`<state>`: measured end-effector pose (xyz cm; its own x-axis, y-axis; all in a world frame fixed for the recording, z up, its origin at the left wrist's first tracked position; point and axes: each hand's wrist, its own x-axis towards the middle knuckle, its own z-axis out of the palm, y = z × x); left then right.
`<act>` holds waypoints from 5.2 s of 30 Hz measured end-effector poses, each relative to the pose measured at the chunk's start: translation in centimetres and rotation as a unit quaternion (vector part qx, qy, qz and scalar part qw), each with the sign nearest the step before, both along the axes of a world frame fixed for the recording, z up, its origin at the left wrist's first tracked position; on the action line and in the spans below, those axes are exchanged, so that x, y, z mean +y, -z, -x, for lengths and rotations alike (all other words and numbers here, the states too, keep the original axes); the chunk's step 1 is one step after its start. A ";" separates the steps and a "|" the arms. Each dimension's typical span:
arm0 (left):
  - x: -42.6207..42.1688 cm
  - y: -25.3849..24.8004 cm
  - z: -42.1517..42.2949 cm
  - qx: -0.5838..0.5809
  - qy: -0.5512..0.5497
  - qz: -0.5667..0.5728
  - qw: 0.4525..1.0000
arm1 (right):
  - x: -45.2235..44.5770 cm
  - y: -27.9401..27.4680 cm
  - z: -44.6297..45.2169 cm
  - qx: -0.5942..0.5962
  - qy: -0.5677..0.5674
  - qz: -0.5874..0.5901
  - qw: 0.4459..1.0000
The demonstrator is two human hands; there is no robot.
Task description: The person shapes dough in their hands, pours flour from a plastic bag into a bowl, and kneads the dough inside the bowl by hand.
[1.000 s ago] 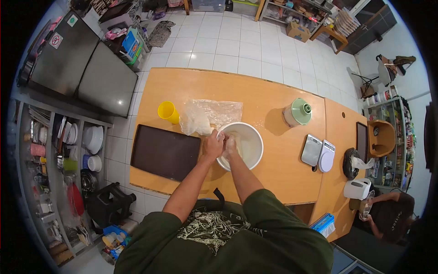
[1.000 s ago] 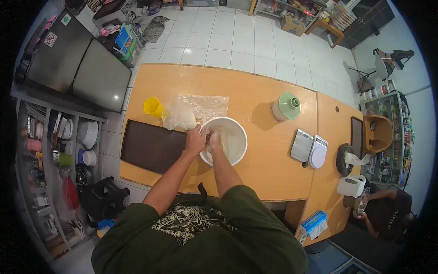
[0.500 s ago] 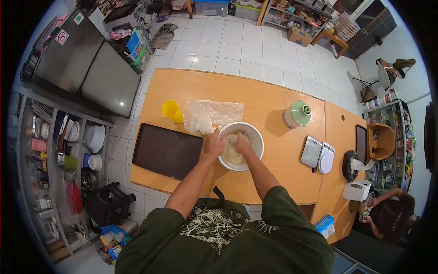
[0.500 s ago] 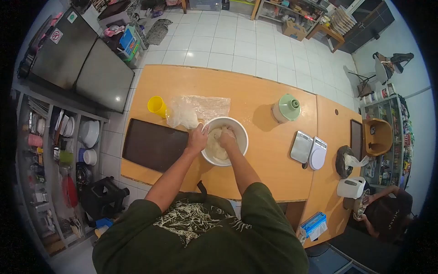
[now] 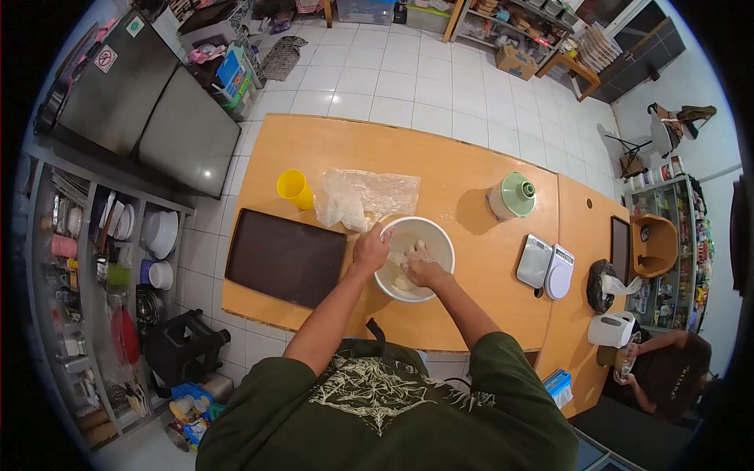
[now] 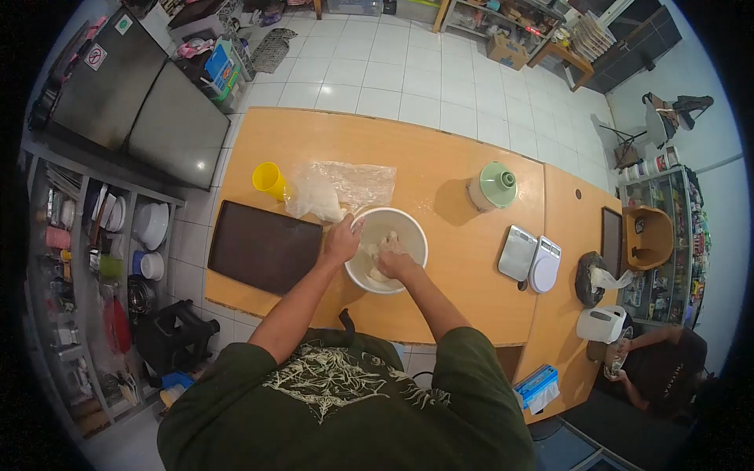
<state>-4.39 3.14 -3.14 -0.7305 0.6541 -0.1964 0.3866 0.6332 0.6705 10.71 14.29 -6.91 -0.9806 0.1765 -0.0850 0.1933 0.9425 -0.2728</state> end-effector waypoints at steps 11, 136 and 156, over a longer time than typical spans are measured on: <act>0.1 -0.5 -0.4 -0.026 -0.031 0.010 0.999 | -4.8 -2.7 -1.3 -0.126 0.183 0.079 0.972; -0.5 -0.7 0.3 -0.025 -0.057 -0.049 0.997 | 3.4 3.9 4.9 -0.058 0.233 0.274 0.931; -0.7 -0.8 -0.3 -0.028 -0.060 -0.020 0.998 | -2.5 -0.9 0.5 -0.201 0.140 0.084 0.966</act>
